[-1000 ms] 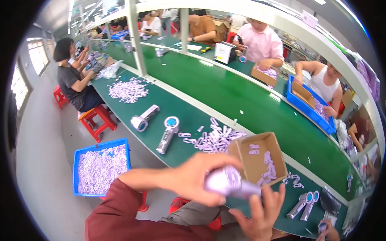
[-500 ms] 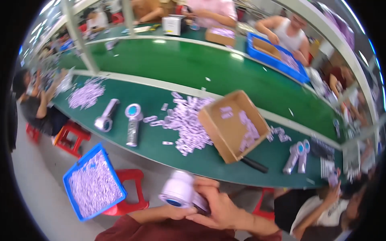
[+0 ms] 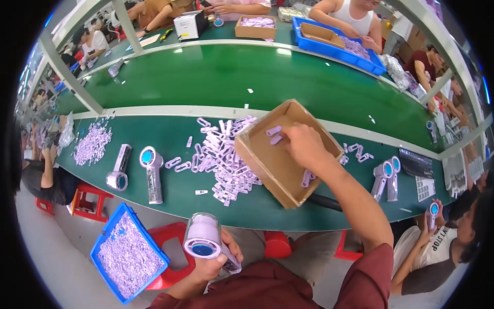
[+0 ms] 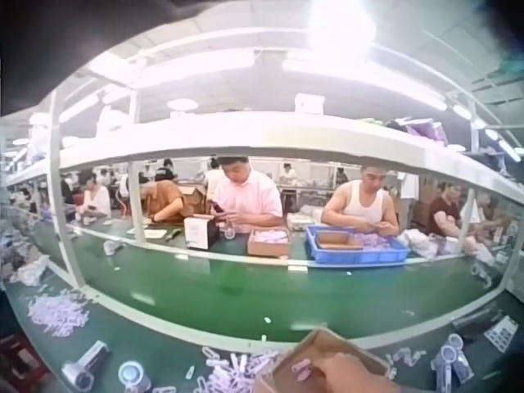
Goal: The person assembles handheld fans by hand, attaching purple clips to fan casings on a production line.
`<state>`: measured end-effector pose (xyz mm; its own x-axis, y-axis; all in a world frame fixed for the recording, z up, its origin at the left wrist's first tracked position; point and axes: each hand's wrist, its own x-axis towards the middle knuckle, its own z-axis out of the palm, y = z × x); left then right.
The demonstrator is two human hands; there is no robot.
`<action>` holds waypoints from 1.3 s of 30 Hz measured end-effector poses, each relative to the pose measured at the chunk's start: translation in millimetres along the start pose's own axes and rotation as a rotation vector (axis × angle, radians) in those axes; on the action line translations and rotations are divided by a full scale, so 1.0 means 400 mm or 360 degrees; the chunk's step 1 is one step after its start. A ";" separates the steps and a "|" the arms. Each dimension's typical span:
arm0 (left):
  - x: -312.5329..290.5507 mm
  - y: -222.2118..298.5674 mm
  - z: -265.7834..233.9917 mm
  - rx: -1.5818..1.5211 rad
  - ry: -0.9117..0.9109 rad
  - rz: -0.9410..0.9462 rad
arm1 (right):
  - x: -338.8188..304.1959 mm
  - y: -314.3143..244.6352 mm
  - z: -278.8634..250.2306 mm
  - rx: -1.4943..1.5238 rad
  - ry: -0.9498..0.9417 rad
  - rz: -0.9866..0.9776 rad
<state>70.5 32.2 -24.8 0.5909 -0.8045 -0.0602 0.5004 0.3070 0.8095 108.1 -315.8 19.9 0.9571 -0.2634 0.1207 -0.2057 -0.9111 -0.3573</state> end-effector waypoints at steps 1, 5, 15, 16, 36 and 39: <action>-0.008 0.001 0.000 -0.0057 0.0051 -0.0019 | 0.009 -0.001 0.009 -0.0046 0.0073 -0.0039; -0.042 -0.012 -0.033 0.0045 0.0170 -0.0085 | 0.017 -0.019 -0.001 -0.0033 -0.0060 0.0101; -0.082 -0.007 -0.003 0.0344 0.0225 -0.0093 | -0.020 -0.003 -0.024 -0.0186 -0.0002 -0.0074; -0.085 -0.008 0.000 0.0327 0.0204 -0.0074 | -0.033 -0.007 -0.041 -0.0198 0.0031 -0.0013; -0.058 -0.007 0.085 0.0256 0.0142 -0.0193 | -0.370 -0.243 -0.190 0.0476 -0.0091 -0.0527; -0.061 -0.012 0.087 0.0299 0.0167 -0.0189 | -0.370 -0.238 -0.187 0.0546 -0.0047 -0.0547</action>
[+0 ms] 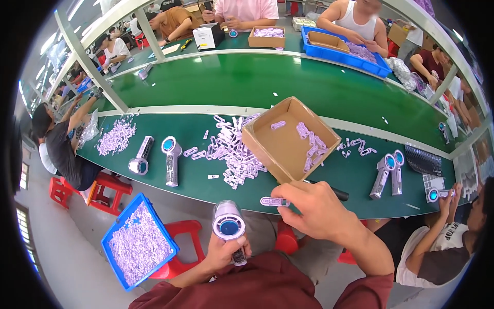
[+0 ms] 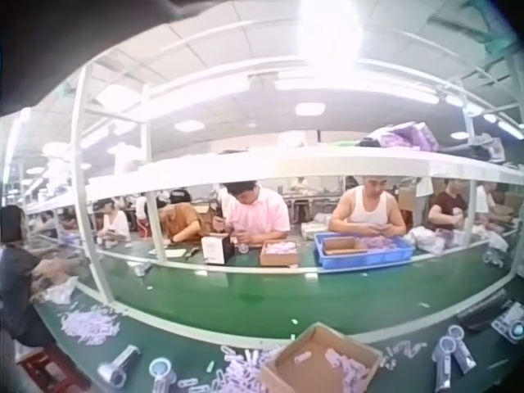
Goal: The person assembles handheld fans by hand, attaching purple clips to fan casings on a production line.
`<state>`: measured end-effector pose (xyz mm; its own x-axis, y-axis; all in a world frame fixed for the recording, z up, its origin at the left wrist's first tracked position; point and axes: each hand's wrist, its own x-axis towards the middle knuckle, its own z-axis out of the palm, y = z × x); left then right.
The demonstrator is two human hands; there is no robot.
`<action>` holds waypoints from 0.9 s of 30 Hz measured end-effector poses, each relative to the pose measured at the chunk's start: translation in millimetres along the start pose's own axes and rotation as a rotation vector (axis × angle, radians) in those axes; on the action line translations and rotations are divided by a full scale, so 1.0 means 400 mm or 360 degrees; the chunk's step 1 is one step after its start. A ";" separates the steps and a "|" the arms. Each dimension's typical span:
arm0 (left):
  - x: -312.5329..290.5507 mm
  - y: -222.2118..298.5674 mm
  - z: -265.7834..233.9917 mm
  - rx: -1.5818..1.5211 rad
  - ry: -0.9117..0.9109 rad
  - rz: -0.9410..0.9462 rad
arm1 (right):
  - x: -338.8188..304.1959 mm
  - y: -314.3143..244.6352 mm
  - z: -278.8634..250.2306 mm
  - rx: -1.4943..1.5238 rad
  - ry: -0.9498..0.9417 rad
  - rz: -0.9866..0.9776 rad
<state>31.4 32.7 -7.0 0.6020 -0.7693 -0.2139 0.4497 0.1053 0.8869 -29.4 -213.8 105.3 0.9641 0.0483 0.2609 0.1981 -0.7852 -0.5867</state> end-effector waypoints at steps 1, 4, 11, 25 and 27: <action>-0.002 -0.001 0.002 0.0003 0.0006 0.0006 | -0.001 0.001 -0.001 0.0002 0.0000 -0.0009; -0.011 -0.002 0.006 -0.0017 0.0017 -0.0028 | -0.008 -0.003 0.002 0.0029 0.0023 0.0001; 0.004 -0.007 0.012 -0.0092 0.0023 0.0080 | -0.032 -0.018 0.044 0.0128 -0.0126 0.0002; 0.033 -0.020 0.045 0.0170 -0.0071 -0.0034 | -0.120 0.005 0.159 0.0978 -0.0275 0.0253; 0.030 -0.022 0.044 0.0165 -0.0067 -0.0028 | -0.150 0.012 0.223 0.1880 -0.0007 0.0454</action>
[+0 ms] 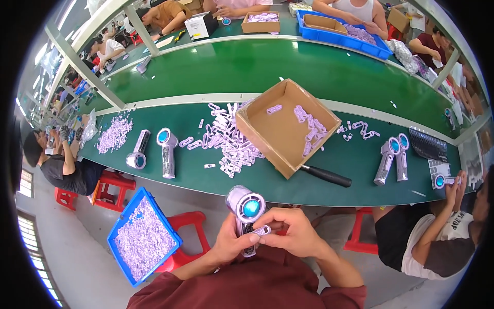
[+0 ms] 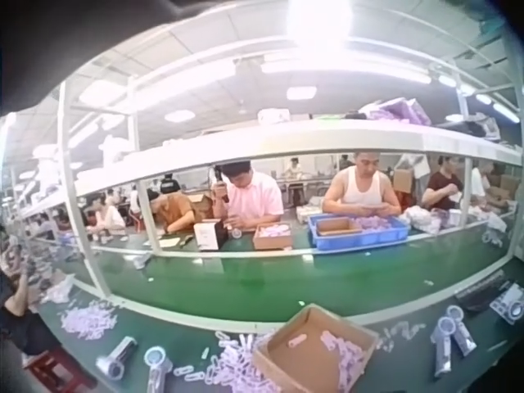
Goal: The person assembles handheld fans by hand, attaching purple clips to fan casings on a production line.
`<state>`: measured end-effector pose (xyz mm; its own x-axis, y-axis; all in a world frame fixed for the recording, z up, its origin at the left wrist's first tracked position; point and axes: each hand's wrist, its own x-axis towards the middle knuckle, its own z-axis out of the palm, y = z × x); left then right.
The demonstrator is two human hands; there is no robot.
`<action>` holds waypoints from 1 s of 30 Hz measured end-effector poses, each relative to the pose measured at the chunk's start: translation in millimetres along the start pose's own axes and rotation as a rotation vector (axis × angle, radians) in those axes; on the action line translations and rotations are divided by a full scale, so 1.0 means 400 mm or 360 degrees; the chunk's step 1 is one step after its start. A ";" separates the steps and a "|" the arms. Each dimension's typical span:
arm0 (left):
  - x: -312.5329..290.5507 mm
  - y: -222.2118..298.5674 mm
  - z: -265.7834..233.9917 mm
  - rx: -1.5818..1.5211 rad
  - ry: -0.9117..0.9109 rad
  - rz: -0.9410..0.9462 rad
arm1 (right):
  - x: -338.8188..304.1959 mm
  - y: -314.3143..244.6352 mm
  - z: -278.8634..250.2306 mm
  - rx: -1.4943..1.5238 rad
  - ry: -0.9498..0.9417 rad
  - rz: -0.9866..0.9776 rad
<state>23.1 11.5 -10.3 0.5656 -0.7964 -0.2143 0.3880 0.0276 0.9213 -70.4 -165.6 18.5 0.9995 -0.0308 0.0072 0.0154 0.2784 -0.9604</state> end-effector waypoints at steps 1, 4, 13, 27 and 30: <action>-0.003 -0.009 -0.006 0.0029 0.0013 0.0006 | -0.004 0.018 0.005 0.0004 -0.0001 0.0002; -0.010 -0.006 -0.012 -0.0005 0.0025 -0.0047 | -0.011 0.051 0.022 0.0412 0.0085 0.0095; 0.020 -0.056 -0.025 0.0126 0.0054 0.0117 | -0.028 0.036 0.030 0.0529 0.0422 0.0108; -0.009 -0.052 -0.003 0.0081 0.0107 0.0168 | -0.047 0.072 0.051 0.0428 0.0412 0.0023; -0.009 -0.039 0.003 0.0063 0.0104 0.0141 | -0.056 0.084 0.050 0.0421 0.0473 -0.0011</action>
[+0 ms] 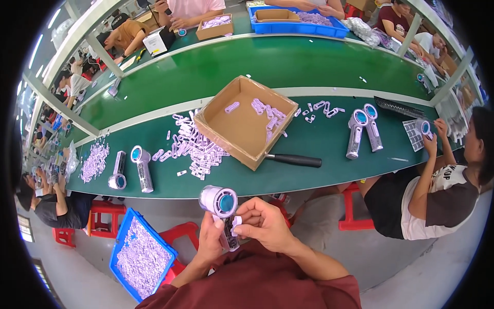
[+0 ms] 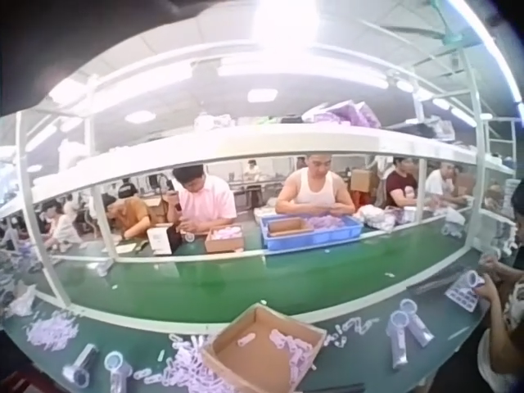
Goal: The person assembles handheld fans by hand, attaching purple clips to fan casings on a production line.
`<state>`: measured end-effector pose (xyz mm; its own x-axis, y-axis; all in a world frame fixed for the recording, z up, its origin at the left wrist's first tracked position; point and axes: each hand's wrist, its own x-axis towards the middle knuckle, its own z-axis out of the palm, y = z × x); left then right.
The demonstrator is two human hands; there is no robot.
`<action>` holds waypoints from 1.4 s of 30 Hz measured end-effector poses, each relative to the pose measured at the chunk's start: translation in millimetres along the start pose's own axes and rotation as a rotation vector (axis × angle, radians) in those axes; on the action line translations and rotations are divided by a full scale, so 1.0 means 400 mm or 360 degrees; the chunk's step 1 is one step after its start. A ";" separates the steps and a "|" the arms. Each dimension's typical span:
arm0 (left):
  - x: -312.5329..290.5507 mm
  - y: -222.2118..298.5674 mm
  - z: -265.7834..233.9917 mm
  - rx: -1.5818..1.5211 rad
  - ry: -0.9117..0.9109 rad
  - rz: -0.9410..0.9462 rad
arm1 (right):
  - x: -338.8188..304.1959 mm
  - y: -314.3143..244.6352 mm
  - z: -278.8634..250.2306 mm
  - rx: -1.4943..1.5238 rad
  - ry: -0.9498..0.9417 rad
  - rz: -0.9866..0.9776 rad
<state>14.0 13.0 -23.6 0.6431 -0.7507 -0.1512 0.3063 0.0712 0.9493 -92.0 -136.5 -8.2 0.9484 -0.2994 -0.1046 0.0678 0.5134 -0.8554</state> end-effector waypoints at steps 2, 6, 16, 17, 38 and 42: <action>0.010 0.014 0.008 0.0055 -0.0094 -0.0037 | -0.006 0.001 -0.009 -0.0018 0.0032 -0.0033; 0.020 0.027 0.022 0.0070 -0.0219 -0.0074 | -0.016 0.003 -0.012 0.0016 0.0187 -0.0108; -0.010 0.011 0.017 0.0046 -0.0225 -0.0145 | -0.032 0.023 0.004 0.0125 0.0183 -0.0176; -0.014 0.012 0.015 0.0074 -0.0202 -0.0120 | -0.033 0.026 0.006 0.0126 0.0174 -0.0172; -0.021 0.014 0.041 0.0261 -0.0204 -0.0093 | -0.070 -0.010 0.009 -0.0569 0.0343 -0.0202; -0.035 0.005 0.027 0.0253 -0.0157 -0.0043 | -0.062 -0.004 0.017 -0.0600 0.0308 -0.0173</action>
<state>-1.9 16.4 -16.7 0.5619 -0.8121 -0.1572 0.2028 -0.0490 0.9780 -113.4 -124.6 -0.6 0.8641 -0.4990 -0.0659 0.0124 0.1519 -0.9883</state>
